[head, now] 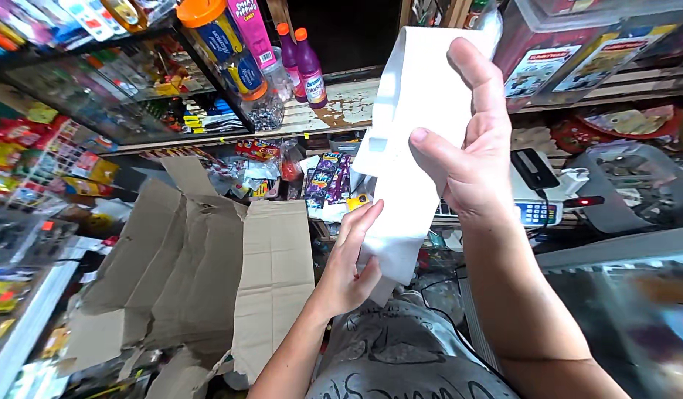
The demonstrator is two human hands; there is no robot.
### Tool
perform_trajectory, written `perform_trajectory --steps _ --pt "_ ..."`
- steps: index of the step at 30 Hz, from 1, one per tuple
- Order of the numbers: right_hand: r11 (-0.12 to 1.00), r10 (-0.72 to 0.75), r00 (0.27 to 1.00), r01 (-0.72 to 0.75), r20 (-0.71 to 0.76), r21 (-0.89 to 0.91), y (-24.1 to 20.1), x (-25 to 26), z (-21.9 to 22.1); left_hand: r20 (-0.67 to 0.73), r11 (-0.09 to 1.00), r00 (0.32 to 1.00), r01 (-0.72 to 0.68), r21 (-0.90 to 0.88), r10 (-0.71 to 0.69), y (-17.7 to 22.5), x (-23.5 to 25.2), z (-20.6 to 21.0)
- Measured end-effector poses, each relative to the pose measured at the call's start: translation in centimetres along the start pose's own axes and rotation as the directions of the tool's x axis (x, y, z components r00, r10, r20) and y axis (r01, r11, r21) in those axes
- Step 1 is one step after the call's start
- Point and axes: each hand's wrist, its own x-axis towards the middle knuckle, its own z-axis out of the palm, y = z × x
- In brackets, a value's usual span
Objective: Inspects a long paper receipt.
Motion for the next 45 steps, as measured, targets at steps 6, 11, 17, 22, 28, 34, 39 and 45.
perform_trajectory --steps 6,11,17,22,28,34,39,45 --pt "0.998 -0.052 0.999 0.052 0.016 -0.029 -0.1 0.1 0.1 -0.021 1.0 0.999 0.031 0.003 -0.031 -0.2 -1.8 0.4" --pt "0.997 -0.072 0.997 0.072 0.016 -0.004 0.0 -0.2 0.2 -0.018 0.999 0.999 0.045 0.02 -0.045 -0.6 -2.5 0.4" --pt "0.997 -0.07 0.997 0.07 -0.016 0.022 0.2 -0.6 0.4 -0.016 0.997 0.999 0.053 0.052 -0.052 -0.9 -3.1 0.2" --pt "0.995 -0.095 0.995 0.095 -0.009 0.029 0.2 -1.0 0.7 0.008 1.0 1.0 -0.008 -0.008 0.008 -1.3 -2.6 0.2" --pt "0.999 -0.044 0.999 0.044 0.013 -0.001 -0.6 -1.9 1.3 -0.09 1.0 0.996 -0.021 0.002 0.021 -0.8 -0.8 0.7" --pt "0.996 -0.089 0.996 0.089 -0.008 0.001 -0.8 -0.8 -0.3 -0.027 1.0 1.0 0.013 -0.009 -0.013 -1.4 -2.0 0.9" --pt "0.992 -0.125 0.992 0.124 -0.019 -0.032 -1.2 -0.2 -1.3 -0.011 0.998 0.998 0.056 -0.028 -0.056 -1.8 -2.8 1.4" --pt "0.982 -0.188 0.982 0.188 -0.016 -0.003 1.1 -0.4 -3.0 -0.005 0.995 0.995 0.095 -0.016 -0.095 -2.3 -3.5 2.0"
